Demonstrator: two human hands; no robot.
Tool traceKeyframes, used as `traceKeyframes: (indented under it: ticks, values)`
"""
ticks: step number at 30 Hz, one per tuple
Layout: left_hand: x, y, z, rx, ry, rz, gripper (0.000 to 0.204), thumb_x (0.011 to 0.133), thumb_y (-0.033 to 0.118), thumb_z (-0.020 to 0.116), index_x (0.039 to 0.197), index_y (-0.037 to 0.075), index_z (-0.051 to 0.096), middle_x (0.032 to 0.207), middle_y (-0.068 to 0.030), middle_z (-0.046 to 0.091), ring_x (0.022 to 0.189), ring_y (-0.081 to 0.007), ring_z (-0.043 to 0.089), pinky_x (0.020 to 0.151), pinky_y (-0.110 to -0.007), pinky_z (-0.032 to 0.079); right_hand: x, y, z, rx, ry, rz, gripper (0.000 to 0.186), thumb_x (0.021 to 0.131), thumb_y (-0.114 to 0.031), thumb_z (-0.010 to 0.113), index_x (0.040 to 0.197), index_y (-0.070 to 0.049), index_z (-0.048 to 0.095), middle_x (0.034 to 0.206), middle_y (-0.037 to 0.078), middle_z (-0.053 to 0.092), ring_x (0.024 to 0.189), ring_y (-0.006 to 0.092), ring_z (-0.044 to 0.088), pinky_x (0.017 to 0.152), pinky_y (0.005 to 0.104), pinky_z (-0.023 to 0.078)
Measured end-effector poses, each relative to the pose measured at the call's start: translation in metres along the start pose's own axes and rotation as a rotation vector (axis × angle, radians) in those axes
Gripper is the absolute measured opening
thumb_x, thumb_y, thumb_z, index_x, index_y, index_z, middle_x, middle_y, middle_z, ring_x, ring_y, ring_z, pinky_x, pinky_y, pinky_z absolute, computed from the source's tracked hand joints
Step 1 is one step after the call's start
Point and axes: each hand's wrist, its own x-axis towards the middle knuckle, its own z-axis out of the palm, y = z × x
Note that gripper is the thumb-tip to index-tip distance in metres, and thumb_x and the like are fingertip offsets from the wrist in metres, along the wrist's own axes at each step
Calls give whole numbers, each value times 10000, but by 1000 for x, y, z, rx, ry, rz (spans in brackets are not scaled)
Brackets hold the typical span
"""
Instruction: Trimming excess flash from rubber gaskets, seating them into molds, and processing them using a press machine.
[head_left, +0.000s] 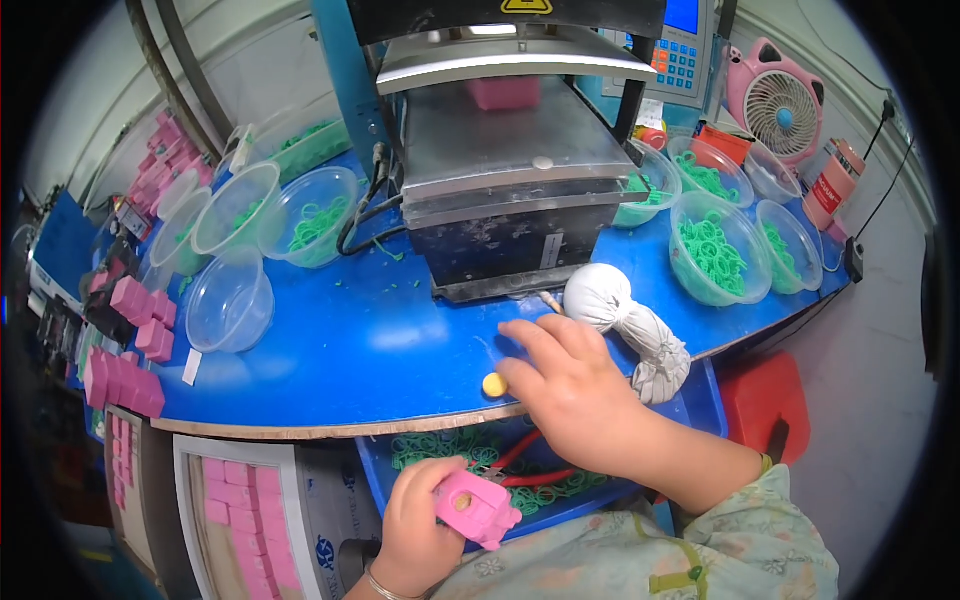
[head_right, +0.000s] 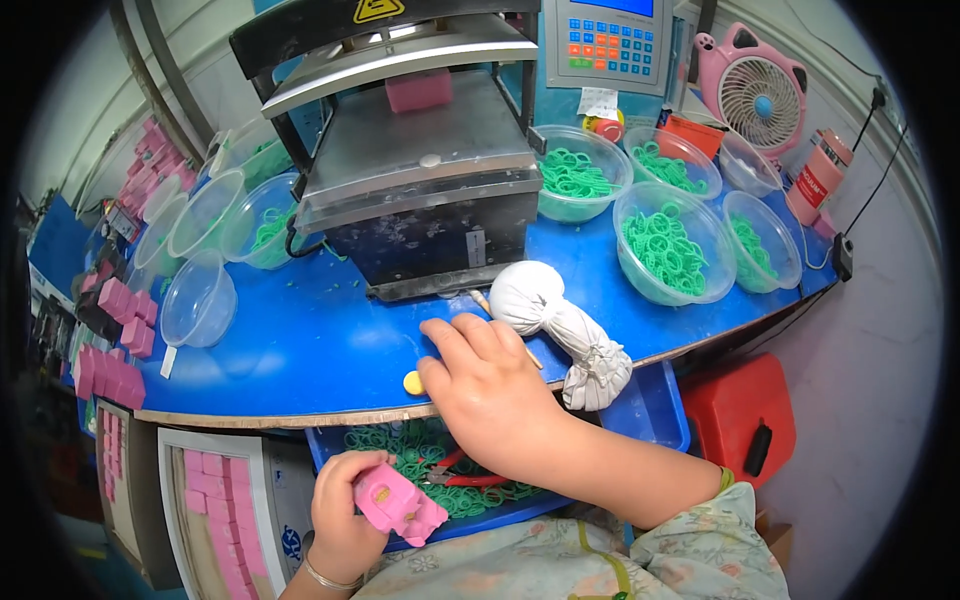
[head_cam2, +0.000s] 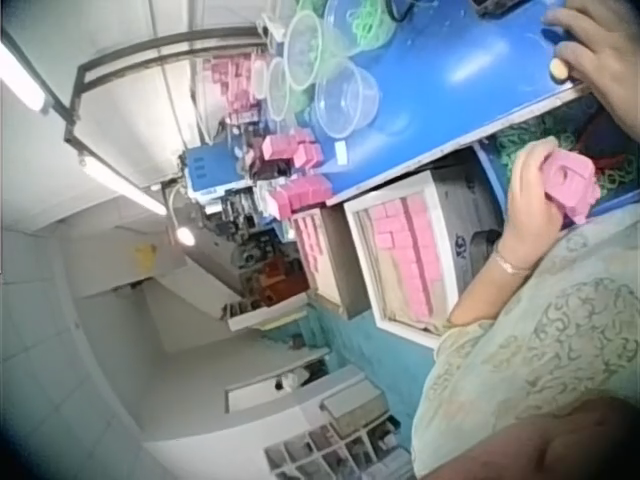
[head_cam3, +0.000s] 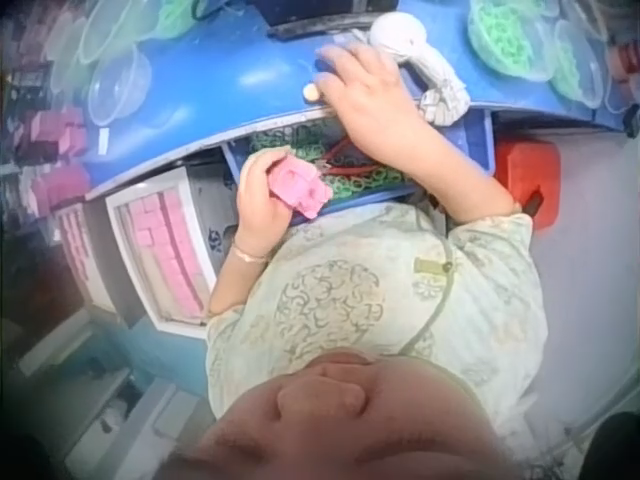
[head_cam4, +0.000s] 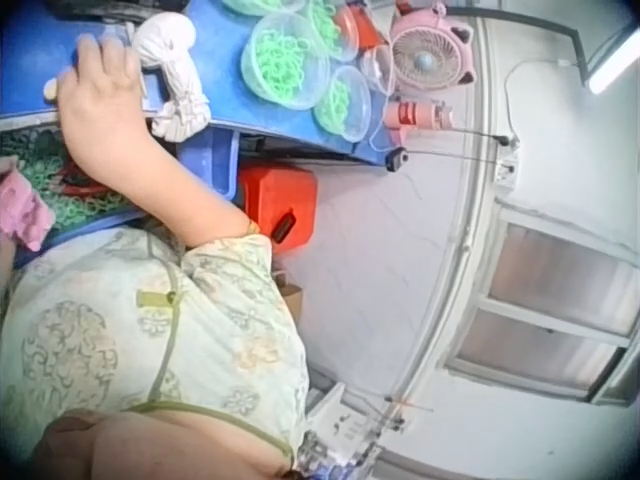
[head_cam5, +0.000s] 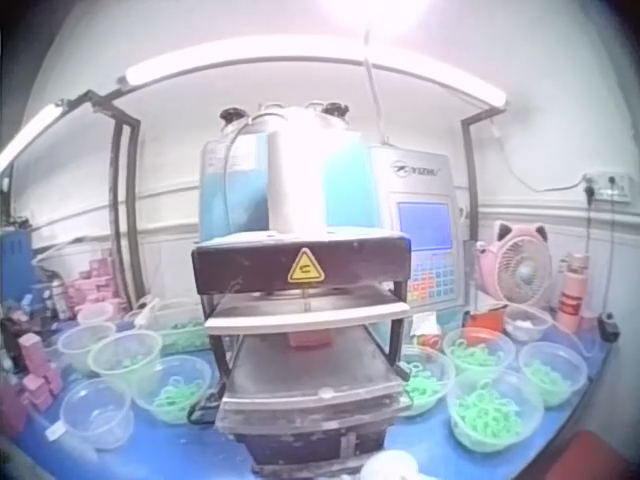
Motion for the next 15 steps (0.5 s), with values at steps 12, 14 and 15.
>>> traceKeyframes:
  ticks: [12, 14, 15]
  values:
    - [5, -5, -6, 194, 216, 231, 315, 588, 22, 721, 878, 40, 599, 870, -88, 567, 759, -275, 540, 673, -366, 448, -11, -7, 2, 177, 1, 99, 189, 720, -109, 633, 873, -33, 550, 847, 85, 558, 786, 241, 508, 686, 350, 367]
    - [4, -6, -7, 212, 195, 248, 321, 576, 27, 719, 873, 41, 598, 870, -90, 570, 751, -277, 538, 671, -364, 451, -12, -7, 2, 200, -71, 106, 188, 718, -112, 638, 872, -43, 555, 849, 82, 559, 793, 241, 506, 689, 348, 364]
    - [4, -6, -7, 212, 196, 248, 321, 576, 27, 719, 873, 41, 598, 870, -90, 570, 751, -277, 538, 671, -364, 451, -13, -6, 3, 235, -29, 94, 184, 723, -115, 642, 874, -49, 560, 831, 81, 564, 776, 246, 518, 674, 353, 375]
